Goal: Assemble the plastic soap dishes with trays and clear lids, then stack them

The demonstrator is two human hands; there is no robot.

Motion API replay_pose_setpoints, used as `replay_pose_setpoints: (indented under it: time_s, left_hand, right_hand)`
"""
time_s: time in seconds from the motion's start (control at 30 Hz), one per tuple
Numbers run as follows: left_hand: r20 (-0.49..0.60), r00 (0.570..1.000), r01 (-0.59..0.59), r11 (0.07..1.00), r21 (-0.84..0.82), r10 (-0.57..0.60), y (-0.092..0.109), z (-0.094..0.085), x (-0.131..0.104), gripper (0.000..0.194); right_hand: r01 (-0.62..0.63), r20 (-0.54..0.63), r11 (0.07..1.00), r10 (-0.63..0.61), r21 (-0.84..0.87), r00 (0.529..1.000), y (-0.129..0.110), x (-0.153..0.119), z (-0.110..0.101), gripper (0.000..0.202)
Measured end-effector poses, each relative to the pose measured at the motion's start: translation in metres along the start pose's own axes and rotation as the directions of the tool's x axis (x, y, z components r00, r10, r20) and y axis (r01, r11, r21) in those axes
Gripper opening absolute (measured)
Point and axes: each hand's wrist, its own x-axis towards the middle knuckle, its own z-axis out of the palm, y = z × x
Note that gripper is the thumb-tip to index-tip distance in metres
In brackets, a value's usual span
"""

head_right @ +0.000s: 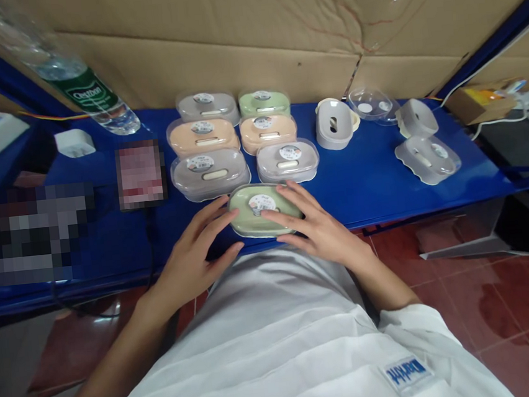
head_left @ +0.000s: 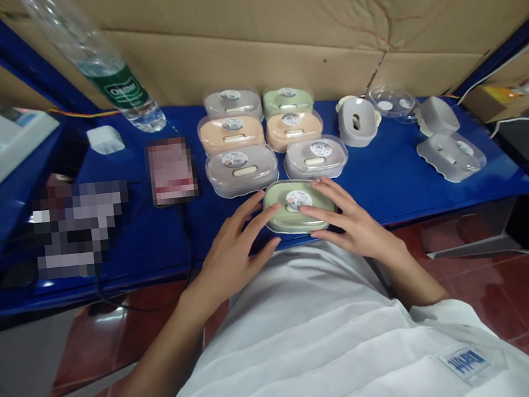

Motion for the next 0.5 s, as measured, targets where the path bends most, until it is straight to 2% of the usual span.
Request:
replay_pose_setpoints:
  time_s: [0.1,0.17,0.23,0.3,0.33,0.4,0.5]
  left_hand:
    - [-0.039,0.999,0.0,1.0,-0.002,0.0,0.001,0.003,-0.001,0.075]
    - [-0.14,0.99,-0.009,0.999,-0.05,0.002,0.0,0.007,-0.001,0.087]
    - [-0.264,0.964,-0.024,0.992,-0.122,-0.009,-0.003,0.012,-0.002,0.094]
    - [-0.344,0.938,-0.022,0.983,-0.181,-0.043,-0.005,0.015,-0.003,0.094]
    - [-0.345,0.936,-0.006,0.98,-0.197,-0.064,-0.006,0.015,-0.003,0.09]
    - [-0.287,0.952,0.047,0.981,-0.189,-0.101,-0.006,0.015,-0.003,0.08]
    - [-0.155,0.982,0.093,0.991,-0.1,-0.108,-0.003,0.009,-0.004,0.069]
  right_hand:
    - [0.095,0.018,0.996,-0.095,0.005,0.995,0.002,0.001,-0.015,0.073]
    - [0.167,0.031,0.986,-0.167,0.006,0.985,0.007,0.014,-0.032,0.069]
    - [0.218,0.04,0.976,-0.218,-0.011,0.975,0.021,0.04,-0.049,0.062]
    - [0.23,0.048,0.973,-0.228,-0.038,0.973,0.043,0.081,-0.059,0.057]
    - [0.224,0.056,0.973,-0.221,-0.049,0.974,0.057,0.106,-0.059,0.056]
    - [0.21,0.057,0.975,-0.207,-0.067,0.977,0.089,0.158,-0.05,0.062]
    - [0.192,0.084,0.979,-0.186,-0.066,0.979,0.136,0.23,-0.021,0.07]
